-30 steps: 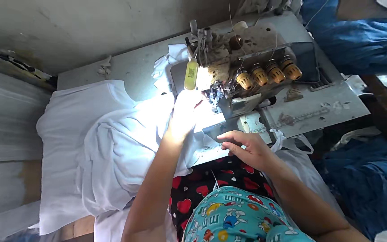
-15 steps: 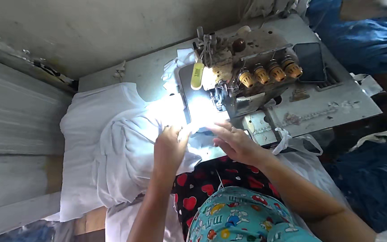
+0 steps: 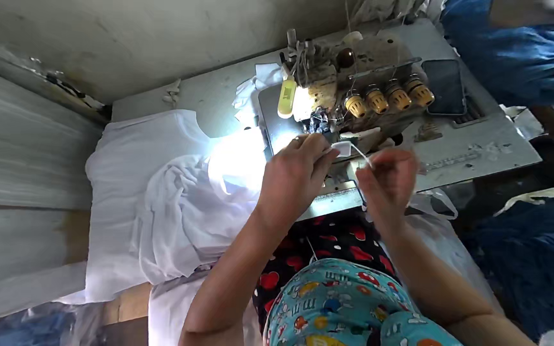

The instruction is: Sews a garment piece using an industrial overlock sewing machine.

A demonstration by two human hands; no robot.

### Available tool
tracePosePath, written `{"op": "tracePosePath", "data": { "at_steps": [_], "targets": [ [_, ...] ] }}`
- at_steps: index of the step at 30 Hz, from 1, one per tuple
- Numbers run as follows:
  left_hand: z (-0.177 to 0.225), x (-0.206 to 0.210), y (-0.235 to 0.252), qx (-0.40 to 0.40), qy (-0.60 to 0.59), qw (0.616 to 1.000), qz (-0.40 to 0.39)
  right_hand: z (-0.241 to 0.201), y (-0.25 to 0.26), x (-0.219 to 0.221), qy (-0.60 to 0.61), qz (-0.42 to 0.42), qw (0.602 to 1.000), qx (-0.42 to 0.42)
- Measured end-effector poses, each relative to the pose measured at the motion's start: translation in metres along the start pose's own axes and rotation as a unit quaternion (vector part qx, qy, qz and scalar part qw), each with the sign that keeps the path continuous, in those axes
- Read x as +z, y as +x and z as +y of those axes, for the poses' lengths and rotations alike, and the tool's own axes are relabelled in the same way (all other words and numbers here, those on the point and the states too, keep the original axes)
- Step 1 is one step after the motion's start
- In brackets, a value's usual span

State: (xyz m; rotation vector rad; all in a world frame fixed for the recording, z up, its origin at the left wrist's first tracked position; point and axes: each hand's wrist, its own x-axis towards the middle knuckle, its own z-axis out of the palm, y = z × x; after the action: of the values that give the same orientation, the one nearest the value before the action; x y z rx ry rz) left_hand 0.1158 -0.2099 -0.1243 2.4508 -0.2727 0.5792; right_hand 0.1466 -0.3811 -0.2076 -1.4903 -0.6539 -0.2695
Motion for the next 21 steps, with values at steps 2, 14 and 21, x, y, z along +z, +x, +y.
{"op": "tracePosePath", "data": {
  "at_steps": [2, 14, 21],
  "targets": [
    [0.009, -0.022, 0.005, 0.017, 0.009, 0.999, 0.047, -0.003, -0.02, 0.036, 0.103, -0.118, 0.987, 0.021],
    [-0.149, -0.149, -0.116, -0.343, 0.186, 0.918, 0.074, 0.027, -0.047, 0.074, 0.308, -0.417, 0.804, 0.292],
    [-0.111, -0.096, -0.173, -0.257, 0.133, 0.956, 0.04, 0.034, -0.059, 0.079, 0.037, -0.414, 0.89, 0.185]
  ]
}}
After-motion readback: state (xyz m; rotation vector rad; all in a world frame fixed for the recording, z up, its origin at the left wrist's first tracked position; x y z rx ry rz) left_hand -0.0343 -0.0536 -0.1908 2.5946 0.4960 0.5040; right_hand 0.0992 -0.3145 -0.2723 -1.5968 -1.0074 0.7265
